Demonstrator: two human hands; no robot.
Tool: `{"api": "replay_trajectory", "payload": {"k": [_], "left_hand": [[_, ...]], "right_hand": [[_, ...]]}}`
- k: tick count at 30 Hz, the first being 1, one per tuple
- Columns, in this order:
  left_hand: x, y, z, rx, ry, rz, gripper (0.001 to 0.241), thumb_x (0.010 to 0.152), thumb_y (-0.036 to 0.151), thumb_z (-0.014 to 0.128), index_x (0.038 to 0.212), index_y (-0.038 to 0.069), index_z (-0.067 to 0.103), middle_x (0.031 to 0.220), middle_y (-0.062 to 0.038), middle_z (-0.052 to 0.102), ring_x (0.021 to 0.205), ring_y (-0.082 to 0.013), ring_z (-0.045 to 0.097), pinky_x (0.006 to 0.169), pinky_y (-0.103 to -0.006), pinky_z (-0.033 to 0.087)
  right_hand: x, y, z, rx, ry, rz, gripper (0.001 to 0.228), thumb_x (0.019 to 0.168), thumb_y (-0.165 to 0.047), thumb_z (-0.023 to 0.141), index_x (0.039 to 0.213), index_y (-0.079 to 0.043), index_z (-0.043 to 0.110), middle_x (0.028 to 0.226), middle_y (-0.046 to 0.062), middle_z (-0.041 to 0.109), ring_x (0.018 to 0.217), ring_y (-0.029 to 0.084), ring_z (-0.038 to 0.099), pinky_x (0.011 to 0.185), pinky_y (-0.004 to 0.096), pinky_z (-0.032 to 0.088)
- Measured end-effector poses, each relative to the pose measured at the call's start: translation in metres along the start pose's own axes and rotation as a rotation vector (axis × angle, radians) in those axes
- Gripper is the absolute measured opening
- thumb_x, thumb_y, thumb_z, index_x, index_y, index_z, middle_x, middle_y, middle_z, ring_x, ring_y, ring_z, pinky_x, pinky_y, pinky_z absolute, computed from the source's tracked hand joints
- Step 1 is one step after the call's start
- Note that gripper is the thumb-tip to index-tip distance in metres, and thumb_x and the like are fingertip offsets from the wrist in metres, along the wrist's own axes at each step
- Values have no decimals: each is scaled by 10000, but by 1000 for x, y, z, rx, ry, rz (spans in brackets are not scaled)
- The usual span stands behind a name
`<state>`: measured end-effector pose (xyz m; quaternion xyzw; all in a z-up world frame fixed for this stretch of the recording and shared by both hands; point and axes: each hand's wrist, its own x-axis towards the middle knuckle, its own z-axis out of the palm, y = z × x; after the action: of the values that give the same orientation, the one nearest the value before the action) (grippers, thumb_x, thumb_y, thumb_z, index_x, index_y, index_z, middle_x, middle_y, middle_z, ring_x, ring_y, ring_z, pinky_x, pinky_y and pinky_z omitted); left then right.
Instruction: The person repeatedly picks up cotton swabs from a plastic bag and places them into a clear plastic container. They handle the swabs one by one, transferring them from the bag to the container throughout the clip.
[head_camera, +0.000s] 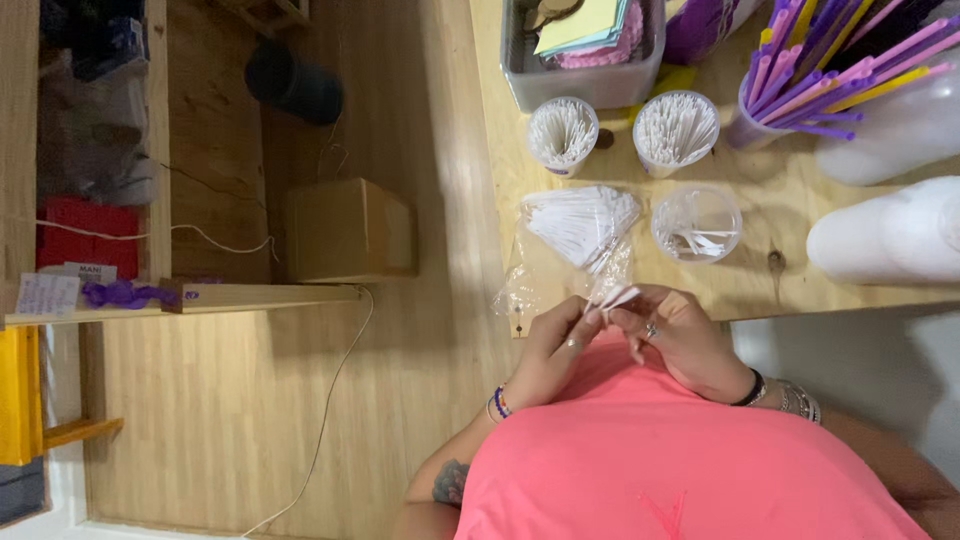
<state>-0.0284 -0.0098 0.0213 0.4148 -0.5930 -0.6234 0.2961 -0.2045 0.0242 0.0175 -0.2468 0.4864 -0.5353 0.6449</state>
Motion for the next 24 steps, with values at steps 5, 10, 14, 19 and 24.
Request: {"api": "replay_trajectory", "payload": {"k": [5,10,14,19,24], "left_hand": [[0,-3,6,45,17,-24,265,1055,246,635,859,87,718,587,-21,528,595,-117,448,575,-262,376],[-3,0,4,32,51,-77,256,1074,245,608,934,97,762,617,-21,610,593,-119,510,589,-254,429],[-8,12,-5,197,99,-3,259,1074,227,572,968,66,745,581,-87,524,571,-191,459,590,-320,435],[-9,13,-14,310,137,33,252,1072,197,554,975,47,733,570,-134,484,551,-257,473,576,-364,433],[2,17,-14,460,205,228,152,999,238,701,936,109,752,628,-70,576,605,-248,606,583,-323,495]], "right_hand": [[5,3,-2,-111,35,-151,104,862,-26,803,813,35,733,677,86,605,428,93,519,337,208,445],[10,20,-18,-206,121,-160,151,896,-34,786,776,37,730,645,69,534,403,97,499,335,214,420],[16,28,-24,-141,178,-118,207,997,-143,710,854,7,702,620,107,606,406,112,512,349,205,391],[26,19,-36,53,230,-58,254,1098,-305,596,956,-99,641,570,20,520,406,61,429,376,166,304],[4,11,-21,181,43,192,436,1106,-395,524,987,-25,720,485,90,526,343,109,332,322,215,247]]}}
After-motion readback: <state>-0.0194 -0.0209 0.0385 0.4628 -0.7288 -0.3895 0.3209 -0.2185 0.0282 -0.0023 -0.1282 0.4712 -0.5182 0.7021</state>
